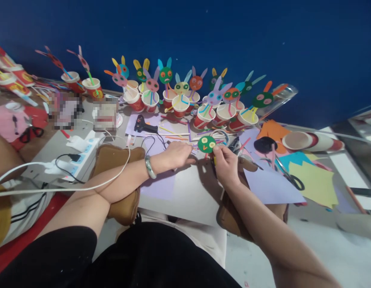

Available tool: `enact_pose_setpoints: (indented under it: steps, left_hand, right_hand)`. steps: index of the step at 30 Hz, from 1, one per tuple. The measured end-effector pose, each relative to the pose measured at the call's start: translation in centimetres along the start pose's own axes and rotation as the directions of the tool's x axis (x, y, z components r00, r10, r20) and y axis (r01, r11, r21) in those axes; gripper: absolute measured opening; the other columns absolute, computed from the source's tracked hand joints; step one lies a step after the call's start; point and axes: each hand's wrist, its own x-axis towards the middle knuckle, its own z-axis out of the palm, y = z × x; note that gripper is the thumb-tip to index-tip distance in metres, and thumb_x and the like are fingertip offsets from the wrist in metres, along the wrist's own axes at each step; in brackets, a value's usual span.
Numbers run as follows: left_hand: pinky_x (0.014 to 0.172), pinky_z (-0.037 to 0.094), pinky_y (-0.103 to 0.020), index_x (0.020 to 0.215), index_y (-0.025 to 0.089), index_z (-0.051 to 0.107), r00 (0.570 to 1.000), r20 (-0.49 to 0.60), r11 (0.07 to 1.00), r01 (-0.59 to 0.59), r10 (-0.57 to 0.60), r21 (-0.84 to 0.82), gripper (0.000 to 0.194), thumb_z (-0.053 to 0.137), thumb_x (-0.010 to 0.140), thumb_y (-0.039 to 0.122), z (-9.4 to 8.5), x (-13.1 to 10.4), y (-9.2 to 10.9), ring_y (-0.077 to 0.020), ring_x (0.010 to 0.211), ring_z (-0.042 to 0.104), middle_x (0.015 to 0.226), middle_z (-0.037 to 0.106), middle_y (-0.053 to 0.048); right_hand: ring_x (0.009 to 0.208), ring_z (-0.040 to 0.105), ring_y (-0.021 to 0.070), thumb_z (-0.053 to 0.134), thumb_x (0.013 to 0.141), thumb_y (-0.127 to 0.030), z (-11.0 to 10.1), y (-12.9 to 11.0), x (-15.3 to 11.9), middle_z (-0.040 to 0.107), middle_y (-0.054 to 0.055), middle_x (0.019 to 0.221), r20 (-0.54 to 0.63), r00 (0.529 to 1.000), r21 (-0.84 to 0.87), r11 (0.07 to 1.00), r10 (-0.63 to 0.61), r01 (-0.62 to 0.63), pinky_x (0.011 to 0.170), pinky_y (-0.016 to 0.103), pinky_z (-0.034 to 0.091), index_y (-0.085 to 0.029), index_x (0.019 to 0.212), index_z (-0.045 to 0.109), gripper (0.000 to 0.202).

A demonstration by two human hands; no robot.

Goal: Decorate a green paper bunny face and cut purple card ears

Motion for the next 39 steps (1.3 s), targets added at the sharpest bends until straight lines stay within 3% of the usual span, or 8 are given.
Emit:
enact_pose_setpoints:
  steps: [3, 6, 10, 12, 16, 20, 29, 39]
  left_hand:
    - [0.065, 0.035, -0.032, 0.072, 0.021, 0.067, 0.998, 0.061, 0.984, -0.012, 0.023, -0.179, 0.032, 0.071, 0.092, 0.045, -0.6, 0.3, 0.2, -0.0201, 0.068, 0.057, 0.062, 0.058, -0.003]
    - [0.062, 0.030, -0.032, 0.054, 0.022, 0.051, 0.992, 0.115, 0.935, 0.096, -0.060, -0.341, 0.042, 0.067, 0.090, 0.036, -0.6, 0.9, 0.3, -0.0163, 0.057, 0.044, 0.050, 0.040, 0.002]
    - [0.062, 0.029, -0.029, 0.054, 0.021, 0.041, 0.955, -0.110, 0.798, 0.162, -0.274, -0.580, 0.044, 0.062, 0.094, 0.026, 0.4, 1.6, 0.4, -0.0128, 0.058, 0.041, 0.054, 0.042, 0.003]
    - [0.060, 0.032, -0.027, 0.061, 0.021, 0.044, 0.921, -0.124, 0.620, 0.145, -0.369, -0.771, 0.038, 0.055, 0.097, 0.024, 0.8, 1.9, 0.6, -0.0112, 0.058, 0.042, 0.059, 0.045, 0.003]
    - [0.051, 0.030, -0.023, 0.077, 0.020, 0.054, 0.897, 0.115, 0.174, 0.206, -0.426, -0.963, 0.018, 0.051, 0.094, 0.022, 1.0, 2.7, 0.5, -0.0087, 0.051, 0.047, 0.068, 0.057, 0.002]
    - [0.049, 0.029, -0.023, 0.076, 0.018, 0.057, 0.878, 0.219, -0.029, 0.229, -0.425, -0.973, 0.017, 0.053, 0.089, 0.028, 0.7, 3.1, 0.0, -0.0078, 0.052, 0.050, 0.076, 0.064, -0.002]
    - [0.062, 0.042, -0.023, 0.077, 0.016, 0.063, 0.913, 0.201, 0.018, 0.222, -0.355, -0.975, 0.005, 0.066, 0.075, 0.019, 0.1, 1.7, 0.9, -0.0087, 0.064, 0.055, 0.073, 0.063, 0.002]
    - [0.065, 0.039, -0.024, 0.084, 0.015, 0.069, 0.959, 0.129, 0.080, 0.154, -0.254, -0.985, 0.018, 0.069, 0.067, 0.020, 1.2, 1.4, 0.6, -0.0088, 0.067, 0.053, 0.075, 0.063, 0.002]
  right_hand:
    - [0.057, 0.055, 0.0145, 0.074, 0.084, -0.074, 1.5, -0.7, 1.7, 0.055, -0.003, 0.063, 0.057, 0.983, 0.321, 0.929, 0.177, -0.186, 0.056, 0.029, 0.051, -0.024, 0.073, 0.053, 0.055]
    - [0.056, 0.054, 0.0133, 0.080, 0.076, -0.076, 2.7, -0.2, 2.7, 0.054, -0.003, 0.063, 0.055, 0.968, 0.430, 0.869, 0.246, -0.245, 0.052, 0.027, 0.048, -0.024, 0.072, 0.052, 0.058]
    - [0.052, 0.045, 0.0110, 0.077, 0.073, -0.082, 3.2, 1.3, 2.7, 0.054, -0.003, 0.059, -0.084, 0.971, 0.331, 0.926, 0.223, -0.184, 0.048, 0.026, 0.037, -0.023, 0.066, 0.053, 0.064]
    - [0.051, 0.043, 0.0108, 0.074, 0.077, -0.082, 2.9, 1.7, 2.5, 0.053, -0.004, 0.057, -0.093, 0.982, 0.261, 0.956, 0.164, -0.135, 0.049, 0.026, 0.036, -0.023, 0.066, 0.055, 0.063]
    - [0.051, 0.043, 0.0125, 0.066, 0.090, -0.075, 2.2, 1.4, 2.1, 0.051, -0.004, 0.057, -0.027, 0.997, 0.145, 0.987, 0.076, -0.072, 0.049, 0.028, 0.036, -0.023, 0.069, 0.058, 0.057]
    - [0.056, 0.046, 0.0146, 0.061, 0.095, -0.075, 1.9, 0.6, 1.5, 0.054, -0.002, 0.061, 0.036, 0.999, 0.056, 0.998, 0.014, -0.016, 0.054, 0.029, 0.039, -0.023, 0.072, 0.058, 0.057]
    - [0.063, 0.050, 0.0172, 0.052, 0.102, -0.068, 1.8, -0.3, 1.1, 0.051, -0.001, 0.063, 0.082, 0.991, -0.066, 0.992, -0.103, 0.109, 0.065, 0.033, 0.043, -0.024, 0.071, 0.054, 0.053]
    - [0.065, 0.052, 0.0173, 0.049, 0.103, -0.070, 1.7, -0.6, 1.0, 0.053, -0.001, 0.066, 0.086, 0.991, -0.049, 0.993, -0.105, 0.110, 0.066, 0.033, 0.044, -0.025, 0.077, 0.053, 0.052]
